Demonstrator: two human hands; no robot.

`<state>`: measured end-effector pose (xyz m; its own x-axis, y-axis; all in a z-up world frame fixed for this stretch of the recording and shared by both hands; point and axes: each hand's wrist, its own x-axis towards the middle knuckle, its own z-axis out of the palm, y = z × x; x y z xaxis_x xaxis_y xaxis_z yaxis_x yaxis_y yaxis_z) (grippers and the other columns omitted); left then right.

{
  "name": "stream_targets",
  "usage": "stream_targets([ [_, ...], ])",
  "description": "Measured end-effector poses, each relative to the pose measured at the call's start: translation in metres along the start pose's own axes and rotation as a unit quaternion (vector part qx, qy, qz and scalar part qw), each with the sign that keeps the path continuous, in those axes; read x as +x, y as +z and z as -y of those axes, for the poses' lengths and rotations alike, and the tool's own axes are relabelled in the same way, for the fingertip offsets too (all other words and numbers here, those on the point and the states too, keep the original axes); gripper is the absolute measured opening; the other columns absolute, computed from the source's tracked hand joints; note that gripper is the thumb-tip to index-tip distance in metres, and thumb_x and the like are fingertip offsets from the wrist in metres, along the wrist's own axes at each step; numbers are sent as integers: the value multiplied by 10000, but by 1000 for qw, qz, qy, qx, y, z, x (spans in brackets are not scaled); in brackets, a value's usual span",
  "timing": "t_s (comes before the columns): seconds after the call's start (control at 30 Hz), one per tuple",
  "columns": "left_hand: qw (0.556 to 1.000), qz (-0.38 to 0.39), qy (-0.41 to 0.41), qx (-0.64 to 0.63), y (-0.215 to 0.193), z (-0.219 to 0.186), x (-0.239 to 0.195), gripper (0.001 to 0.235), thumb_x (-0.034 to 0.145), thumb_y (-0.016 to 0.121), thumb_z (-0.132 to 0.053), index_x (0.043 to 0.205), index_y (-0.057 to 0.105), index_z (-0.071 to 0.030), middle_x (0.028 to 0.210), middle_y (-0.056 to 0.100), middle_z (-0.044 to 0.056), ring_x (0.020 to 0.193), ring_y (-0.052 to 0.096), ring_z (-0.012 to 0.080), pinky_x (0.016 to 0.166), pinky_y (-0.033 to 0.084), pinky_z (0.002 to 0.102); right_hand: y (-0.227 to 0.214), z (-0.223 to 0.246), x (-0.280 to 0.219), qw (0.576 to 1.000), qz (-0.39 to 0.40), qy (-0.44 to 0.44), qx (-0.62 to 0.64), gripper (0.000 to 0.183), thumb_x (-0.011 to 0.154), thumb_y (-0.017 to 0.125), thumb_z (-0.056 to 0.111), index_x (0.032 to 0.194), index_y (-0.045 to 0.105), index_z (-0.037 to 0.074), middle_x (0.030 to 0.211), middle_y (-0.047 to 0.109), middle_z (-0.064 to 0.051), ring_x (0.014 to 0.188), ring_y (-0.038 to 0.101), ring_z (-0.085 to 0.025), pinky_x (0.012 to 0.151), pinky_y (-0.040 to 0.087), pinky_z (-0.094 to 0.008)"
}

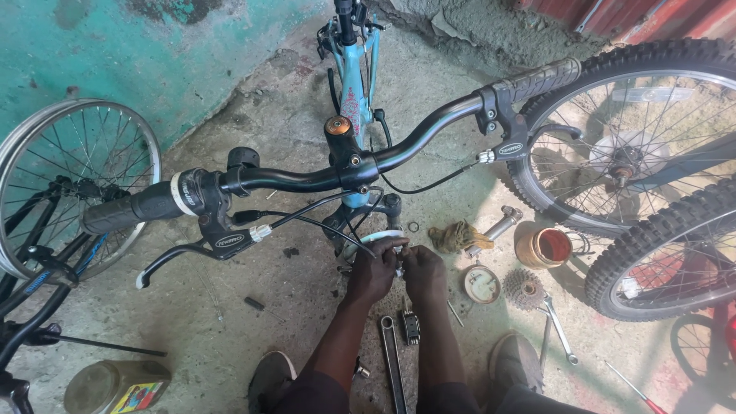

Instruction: The person is repairing a bicycle's handlebar assembly. They use a screwdriver to adjust components near the stem and then use pliers to manipulate a cable or housing. The person works on the handlebar area throughout the clip.

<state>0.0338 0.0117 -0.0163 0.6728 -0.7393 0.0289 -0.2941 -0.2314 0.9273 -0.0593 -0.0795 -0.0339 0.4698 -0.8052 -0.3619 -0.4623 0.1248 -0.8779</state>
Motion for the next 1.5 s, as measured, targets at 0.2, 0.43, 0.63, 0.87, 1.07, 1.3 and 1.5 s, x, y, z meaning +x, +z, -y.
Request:
stream_targets([
  [0.2,1000,9,-14,-12,16,31,7,458,958,447,-73,1214,792,-232,1026,762,242,995,714,446,916,562,505,-1,16,-2,994,-39,17,-99,188,859,752,297,915,744,118,760,719,-180,781,714,-373,736,530,-462],
  [0.43,1000,1,-8,7,14,33,7,454,949,462,-49,1196,798,-230,984,770,222,953,727,434,885,576,484,-24,48,-25,999,36,21,-12,253,960,599,262,898,722,49,636,667,-106,601,641,-201,582,496,-342],
  [0.63,999,0,9,-36,40,91,20,459,945,452,-40,1197,806,-187,936,755,254,885,729,430,809,583,469,-12,24,-14,999,8,4,54,223,874,756,223,958,742,18,607,687,-123,521,616,-168,479,464,-280],
  [0.87,999,-26,8,-31,12,12,-2,459,943,475,-63,1215,798,-242,881,751,240,854,738,412,758,583,462,-18,23,-20,988,69,-71,115,430,890,746,64,1282,627,-68,877,678,-197,809,660,-247,704,582,-345],
  [1.07,992,-87,94,15,1,-7,-34,330,897,512,-106,1036,790,-215,860,770,122,852,737,366,805,577,444,-17,15,-17,988,79,-36,128,376,952,630,114,1312,650,9,935,720,-195,781,672,-239,704,587,-372],
  [1.3,892,-352,147,242,-3,8,-68,282,829,541,-48,1008,594,-260,981,540,-73,986,555,210,919,425,412,-11,12,-20,954,-9,28,300,501,909,564,132,1361,480,-67,911,662,-225,763,707,-292,674,636,-380],
  [1.5,934,-302,0,192,-29,15,-62,296,885,734,-94,1104,537,-121,961,544,55,913,595,314,786,481,468,5,-15,-19,983,-61,-30,169,386,999,603,340,950,648,-40,726,656,-195,607,685,-253,533,548,-332],
])
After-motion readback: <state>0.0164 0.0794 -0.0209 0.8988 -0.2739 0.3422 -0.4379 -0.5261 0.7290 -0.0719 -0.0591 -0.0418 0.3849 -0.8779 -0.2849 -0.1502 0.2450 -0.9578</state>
